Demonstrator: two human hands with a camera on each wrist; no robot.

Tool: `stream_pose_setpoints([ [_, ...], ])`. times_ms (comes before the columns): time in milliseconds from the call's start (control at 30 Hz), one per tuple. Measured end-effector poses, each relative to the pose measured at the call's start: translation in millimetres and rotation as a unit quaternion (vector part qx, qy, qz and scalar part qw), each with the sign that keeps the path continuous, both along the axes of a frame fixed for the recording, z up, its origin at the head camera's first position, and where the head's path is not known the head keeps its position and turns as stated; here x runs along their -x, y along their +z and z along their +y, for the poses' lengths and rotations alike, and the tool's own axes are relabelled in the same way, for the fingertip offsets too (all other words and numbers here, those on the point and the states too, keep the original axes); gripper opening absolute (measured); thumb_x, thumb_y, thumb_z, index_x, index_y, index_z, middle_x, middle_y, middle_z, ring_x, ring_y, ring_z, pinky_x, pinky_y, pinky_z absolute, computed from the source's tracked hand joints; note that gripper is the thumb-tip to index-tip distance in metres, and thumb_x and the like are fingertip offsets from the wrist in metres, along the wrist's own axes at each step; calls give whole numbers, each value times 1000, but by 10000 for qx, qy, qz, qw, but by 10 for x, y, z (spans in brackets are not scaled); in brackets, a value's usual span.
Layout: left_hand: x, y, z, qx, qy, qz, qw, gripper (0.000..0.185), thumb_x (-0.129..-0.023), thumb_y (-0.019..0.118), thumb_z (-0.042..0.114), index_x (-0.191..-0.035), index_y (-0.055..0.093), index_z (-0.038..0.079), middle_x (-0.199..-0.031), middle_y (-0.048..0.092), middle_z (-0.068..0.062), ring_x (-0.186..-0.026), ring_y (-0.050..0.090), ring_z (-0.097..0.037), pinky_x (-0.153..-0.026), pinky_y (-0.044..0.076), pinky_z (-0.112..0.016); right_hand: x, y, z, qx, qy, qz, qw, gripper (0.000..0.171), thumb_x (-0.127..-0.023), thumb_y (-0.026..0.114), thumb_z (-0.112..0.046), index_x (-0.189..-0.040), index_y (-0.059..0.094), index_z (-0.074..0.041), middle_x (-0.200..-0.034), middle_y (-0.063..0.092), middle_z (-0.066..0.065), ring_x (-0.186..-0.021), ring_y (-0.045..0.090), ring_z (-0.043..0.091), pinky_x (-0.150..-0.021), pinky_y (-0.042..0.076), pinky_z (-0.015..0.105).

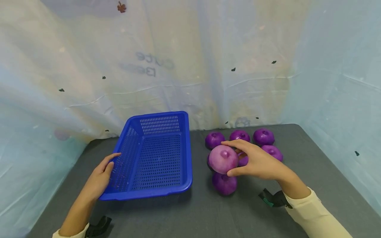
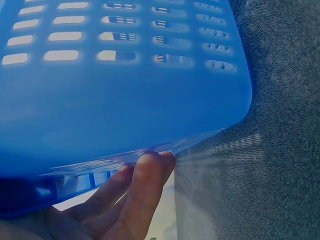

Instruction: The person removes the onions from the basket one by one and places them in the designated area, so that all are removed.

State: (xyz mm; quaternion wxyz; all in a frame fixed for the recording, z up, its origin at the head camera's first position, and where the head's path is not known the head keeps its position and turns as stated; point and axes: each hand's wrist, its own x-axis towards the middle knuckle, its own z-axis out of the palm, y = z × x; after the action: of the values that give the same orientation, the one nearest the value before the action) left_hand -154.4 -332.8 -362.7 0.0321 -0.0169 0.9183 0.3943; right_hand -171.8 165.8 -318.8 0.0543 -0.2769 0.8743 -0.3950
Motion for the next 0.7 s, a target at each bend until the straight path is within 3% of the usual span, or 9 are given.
stream_pose_setpoints([
  [233,-12,-4,15,-63,15,98,9999,51,-110,17,36,-157,26,16,-157,27,-32,-129,44,-53,-91,45,-64,24,22,154,-392,-281,216,9986,80,-78,82,-49,-147,46,-29,-144,51,-3,-122,56,16,-94,51,45],
  [433,6,-23,47,-121,3,137,9998,51,-110,18,37,-156,28,16,-159,25,-30,-133,39,-52,-96,40,-67,-24,-32,291,-729,-463,393,9955,80,-76,81,-54,-145,48,-31,-137,55,-6,-112,56,11,-87,52,41],
  [500,17,-34,48,-160,19,138,9998,52,-110,19,38,-156,28,17,-160,23,-30,-136,37,-53,-99,36,-70,-47,-71,371,-829,-466,488,9943,79,-76,82,-54,-144,49,-32,-135,56,-9,-108,54,7,-86,51,37],
  [700,11,-48,-8,-73,14,275,9996,50,-110,19,35,-156,29,16,-157,29,-31,-130,44,-51,-93,43,-65,-47,-188,595,-909,-187,726,9930,77,-75,83,-50,-143,50,-33,-134,57,-16,-110,54,-3,-88,52,30],
])
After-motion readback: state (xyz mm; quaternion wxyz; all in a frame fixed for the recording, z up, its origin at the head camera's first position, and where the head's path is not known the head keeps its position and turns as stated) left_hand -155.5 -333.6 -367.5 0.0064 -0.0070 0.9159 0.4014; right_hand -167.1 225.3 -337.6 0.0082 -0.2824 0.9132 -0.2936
